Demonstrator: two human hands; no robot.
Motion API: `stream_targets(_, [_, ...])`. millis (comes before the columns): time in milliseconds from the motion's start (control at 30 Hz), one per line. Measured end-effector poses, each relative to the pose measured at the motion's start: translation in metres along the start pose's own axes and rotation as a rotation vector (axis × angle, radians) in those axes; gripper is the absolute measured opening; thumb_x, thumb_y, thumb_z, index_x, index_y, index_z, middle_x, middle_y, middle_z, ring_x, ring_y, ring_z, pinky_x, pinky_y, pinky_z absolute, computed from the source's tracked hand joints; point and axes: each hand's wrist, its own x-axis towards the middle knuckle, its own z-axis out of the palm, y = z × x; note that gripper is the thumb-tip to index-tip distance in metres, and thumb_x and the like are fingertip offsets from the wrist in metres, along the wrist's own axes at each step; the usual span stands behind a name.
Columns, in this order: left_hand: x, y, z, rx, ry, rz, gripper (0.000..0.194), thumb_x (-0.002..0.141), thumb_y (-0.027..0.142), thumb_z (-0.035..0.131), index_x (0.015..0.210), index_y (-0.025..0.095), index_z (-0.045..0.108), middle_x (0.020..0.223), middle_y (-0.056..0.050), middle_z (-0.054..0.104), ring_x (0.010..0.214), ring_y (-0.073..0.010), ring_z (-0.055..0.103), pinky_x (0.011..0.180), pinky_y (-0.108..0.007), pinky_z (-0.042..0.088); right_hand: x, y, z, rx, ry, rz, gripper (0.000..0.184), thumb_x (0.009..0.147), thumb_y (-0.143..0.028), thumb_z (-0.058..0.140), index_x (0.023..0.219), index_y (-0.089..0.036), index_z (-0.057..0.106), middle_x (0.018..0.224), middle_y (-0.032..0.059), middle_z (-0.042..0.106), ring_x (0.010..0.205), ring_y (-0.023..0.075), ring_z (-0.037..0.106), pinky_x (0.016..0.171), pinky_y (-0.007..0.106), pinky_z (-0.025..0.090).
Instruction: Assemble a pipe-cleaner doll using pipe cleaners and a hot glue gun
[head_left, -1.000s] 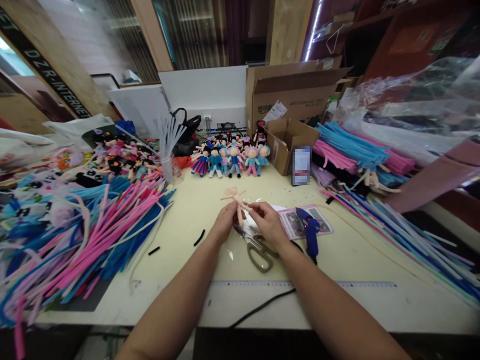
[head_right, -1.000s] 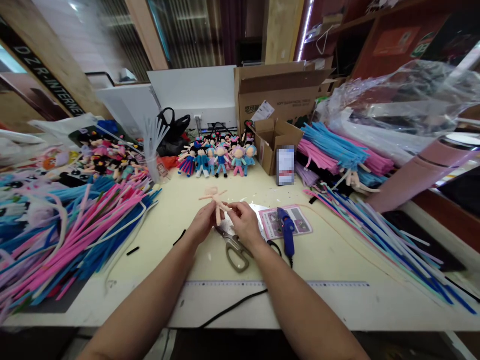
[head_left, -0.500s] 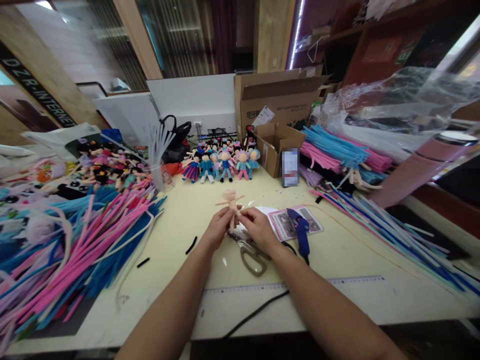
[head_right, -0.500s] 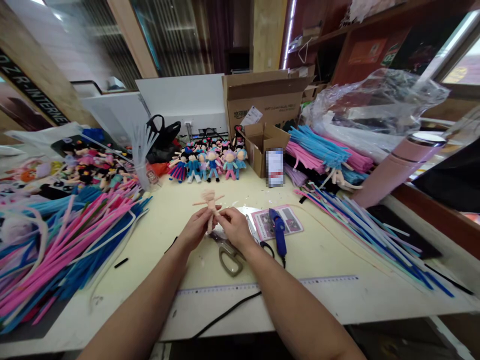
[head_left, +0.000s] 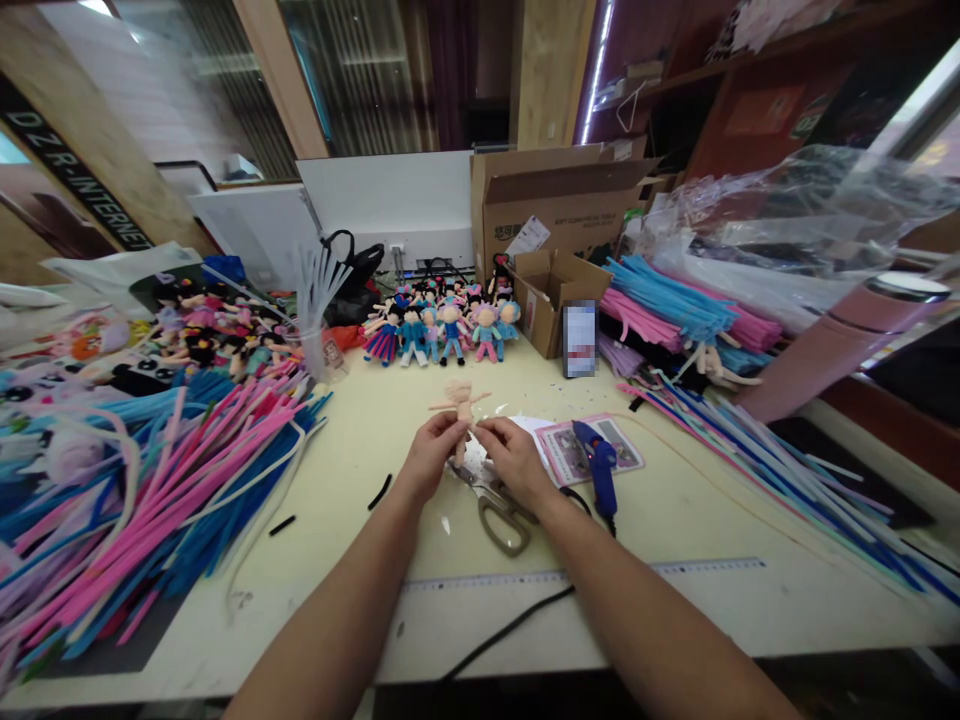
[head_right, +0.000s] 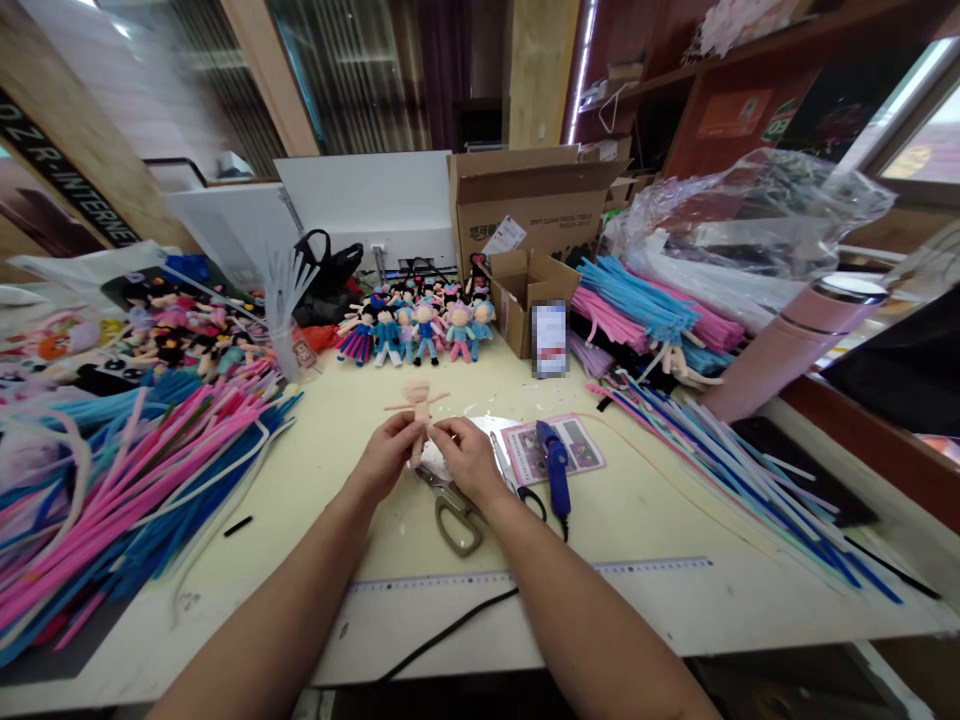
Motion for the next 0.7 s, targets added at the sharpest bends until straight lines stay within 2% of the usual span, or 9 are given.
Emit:
stream_targets(167, [0.0000, -0.0005, 0.0011, 0.031, 0.012, -0.024, 0.035, 0.062, 0.041, 0.077, 0.082, 0.014, 0.068, 0.068, 0.000, 0.061, 0.060, -0.0094, 0.052, 0.056, -0.021, 0.038, 0.0003, 0.0020, 0.0010, 0.033, -0.014, 0.037, 0.025, 0.084, -0.042, 0.053, 0.077, -0.020, 0.063, 0.070, -0.0006, 0.057, 0.066, 0.0138, 0.051, 0.060, 0.025, 0.041])
stream_targets(267, [0.0016, 0.0005, -0.0005, 0.017, 0.054, -0.041, 0.037, 0.064, 0.043, 0.074, 0.087, 0.015, 0.069, 0.068, 0.000, 0.061, 0.056, -0.0085, 0.050, 0.054, -0.021, 0.038, 0.0015, 0.0009, 0.0003, 0.086, 0.019, 0.114, 0.025, 0.082, -0.042, 0.054, 0.075, -0.020, 0.061, 0.066, -0.0020, 0.054, 0.061, 0.0124, 0.049, 0.057, 0.024, 0.040])
stream_targets(400, [0.0036, 0.0032, -0.0044, 0.023, 0.114, -0.060, 0.032, 0.063, 0.035, 0.073, 0.087, 0.015, 0.071, 0.071, -0.001, 0.063, 0.057, -0.0076, 0.053, 0.055, -0.020, 0.038, 0.0045, 0.0004, -0.0016, 0.156, 0.082, 0.219, 0.028, 0.078, -0.046, 0.056, 0.076, -0.019, 0.059, 0.065, -0.0020, 0.054, 0.058, 0.0117, 0.049, 0.053, 0.023, 0.040])
stream_targets(500, [0.0036, 0.0048, -0.0053, -0.002, 0.120, -0.071, 0.027, 0.060, 0.034, 0.074, 0.078, 0.014, 0.071, 0.063, -0.001, 0.061, 0.055, -0.0077, 0.052, 0.055, -0.021, 0.038, 0.0061, 0.0022, -0.0028, 0.160, 0.090, 0.217, 0.028, 0.078, -0.047, 0.057, 0.075, -0.019, 0.058, 0.065, -0.0019, 0.054, 0.057, 0.0115, 0.049, 0.053, 0.024, 0.040])
stream_targets(700, [0.0010, 0.0056, -0.0051, 0.010, 0.101, -0.051, 0.030, 0.057, 0.033, 0.077, 0.078, 0.013, 0.073, 0.061, -0.003, 0.064, 0.056, -0.0098, 0.055, 0.060, -0.024, 0.042, 0.0061, 0.0064, -0.0037, 0.172, 0.079, 0.192, 0.027, 0.076, -0.046, 0.060, 0.076, -0.019, 0.060, 0.065, -0.0023, 0.053, 0.057, 0.0118, 0.048, 0.055, 0.025, 0.039])
